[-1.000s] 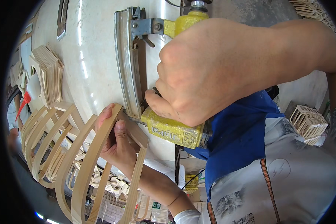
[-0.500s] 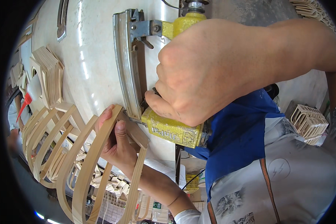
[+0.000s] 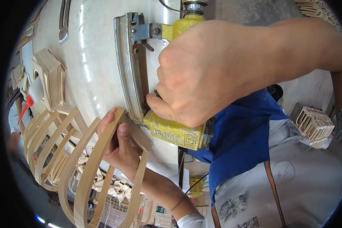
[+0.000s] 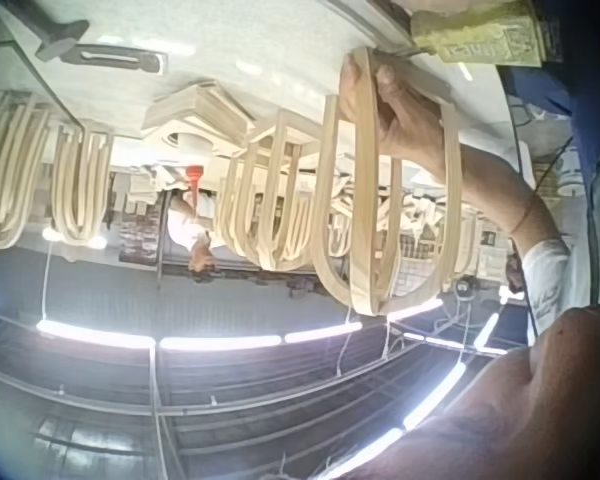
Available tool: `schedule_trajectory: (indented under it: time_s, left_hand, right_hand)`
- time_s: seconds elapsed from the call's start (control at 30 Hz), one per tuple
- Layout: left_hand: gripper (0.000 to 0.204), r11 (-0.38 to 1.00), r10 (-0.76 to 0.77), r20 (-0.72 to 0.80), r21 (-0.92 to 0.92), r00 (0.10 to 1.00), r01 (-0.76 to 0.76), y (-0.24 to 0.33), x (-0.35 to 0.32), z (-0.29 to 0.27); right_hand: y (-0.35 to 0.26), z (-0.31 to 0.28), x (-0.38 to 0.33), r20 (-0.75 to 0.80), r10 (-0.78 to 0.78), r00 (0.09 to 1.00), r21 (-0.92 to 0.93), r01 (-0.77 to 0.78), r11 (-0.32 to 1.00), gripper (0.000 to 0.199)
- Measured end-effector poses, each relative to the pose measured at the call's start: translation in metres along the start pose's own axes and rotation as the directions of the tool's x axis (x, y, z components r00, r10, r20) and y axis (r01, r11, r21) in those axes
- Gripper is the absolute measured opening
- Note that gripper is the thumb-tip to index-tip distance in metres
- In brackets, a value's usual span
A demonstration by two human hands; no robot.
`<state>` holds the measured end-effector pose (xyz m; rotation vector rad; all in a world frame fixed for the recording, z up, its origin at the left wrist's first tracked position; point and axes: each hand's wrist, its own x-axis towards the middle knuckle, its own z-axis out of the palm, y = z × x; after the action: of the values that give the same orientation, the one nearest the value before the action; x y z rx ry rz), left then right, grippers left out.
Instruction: Assembling wooden chair backs using a pneumatic nail gun and wood pieces.
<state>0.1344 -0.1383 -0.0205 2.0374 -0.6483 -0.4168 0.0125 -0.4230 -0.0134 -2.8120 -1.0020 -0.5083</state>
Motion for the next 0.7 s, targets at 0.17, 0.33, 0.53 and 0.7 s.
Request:
schedule_trajectory:
  time_s: [0.17,0.33,0.53,0.7]
  left_hand:
    - [0.030,1.000,-0.026,0.015,0.002,1.000,0.026,-0.002,-0.003,-0.005]
    - [0.029,1.000,0.020,0.019,-0.014,1.000,-0.020,-0.001,0.002,0.001]
    - [0.029,1.000,0.011,0.027,-0.006,1.000,-0.011,0.000,0.003,0.001]
    - [0.029,1.000,0.001,0.015,-0.015,1.000,-0.001,-0.003,0.000,-0.003]
  right_hand:
    - [0.001,0.004,0.005,-0.027,0.008,1.000,0.041,-0.006,0.999,0.020]
    - [-0.002,0.000,-0.001,0.018,0.067,0.998,0.015,-0.068,0.998,0.006]
    - [-0.004,0.002,-0.001,0.059,0.077,0.995,0.008,-0.077,0.997,0.008]
    - [-0.004,0.013,-0.002,-0.003,0.058,0.998,0.019,-0.058,0.998,0.005]
